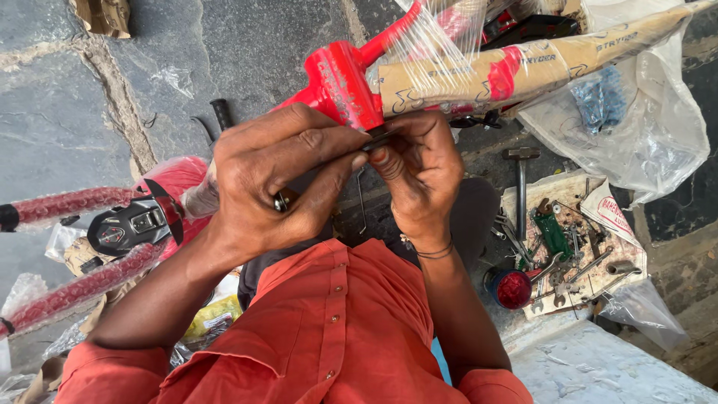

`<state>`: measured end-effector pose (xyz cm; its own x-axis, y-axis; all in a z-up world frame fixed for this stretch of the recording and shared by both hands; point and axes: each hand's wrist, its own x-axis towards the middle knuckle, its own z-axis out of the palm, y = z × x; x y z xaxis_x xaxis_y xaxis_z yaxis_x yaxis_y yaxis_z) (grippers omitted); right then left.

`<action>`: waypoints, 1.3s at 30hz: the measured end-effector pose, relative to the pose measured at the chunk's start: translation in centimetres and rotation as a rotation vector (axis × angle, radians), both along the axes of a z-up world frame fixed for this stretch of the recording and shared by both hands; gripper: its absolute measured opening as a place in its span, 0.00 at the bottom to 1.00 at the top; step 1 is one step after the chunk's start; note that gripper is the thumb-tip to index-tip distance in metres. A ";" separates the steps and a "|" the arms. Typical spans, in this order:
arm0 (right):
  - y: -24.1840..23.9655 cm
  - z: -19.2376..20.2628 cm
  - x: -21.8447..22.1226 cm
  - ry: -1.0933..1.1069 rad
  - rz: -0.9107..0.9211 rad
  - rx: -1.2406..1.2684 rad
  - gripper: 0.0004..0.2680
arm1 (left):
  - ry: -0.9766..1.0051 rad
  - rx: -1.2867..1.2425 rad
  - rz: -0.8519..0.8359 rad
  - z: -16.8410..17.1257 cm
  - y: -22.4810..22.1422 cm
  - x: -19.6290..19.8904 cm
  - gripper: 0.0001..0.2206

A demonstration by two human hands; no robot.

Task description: The person sits on the ground and fits a black plastic component onto the red head tube of a bicycle frame using their hands.

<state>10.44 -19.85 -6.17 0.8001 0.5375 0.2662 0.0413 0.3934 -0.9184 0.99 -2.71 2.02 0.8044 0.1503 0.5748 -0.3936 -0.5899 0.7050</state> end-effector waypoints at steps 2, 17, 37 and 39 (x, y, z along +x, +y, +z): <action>-0.2 0.9 -0.4 -0.002 -0.020 -0.034 0.11 | -0.019 0.010 0.012 -0.1 -0.1 0.1 0.11; 1.4 4.5 -6.0 -0.233 -0.403 -0.329 0.13 | -0.066 0.041 -0.024 0.7 0.4 0.4 0.13; 0.2 1.7 -4.8 -0.184 -0.312 -0.196 0.09 | -0.032 0.062 -0.043 -1.3 1.0 -0.8 0.14; 0.3 1.2 -4.5 -0.207 -0.262 -0.097 0.09 | -0.030 0.048 -0.022 -1.3 0.8 -0.9 0.14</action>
<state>5.99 -19.59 -4.95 0.8485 0.3518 0.3954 0.3189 0.2564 -0.9125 0.04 -1.94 0.68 0.7898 0.1044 0.6045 -0.4273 -0.6135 0.6642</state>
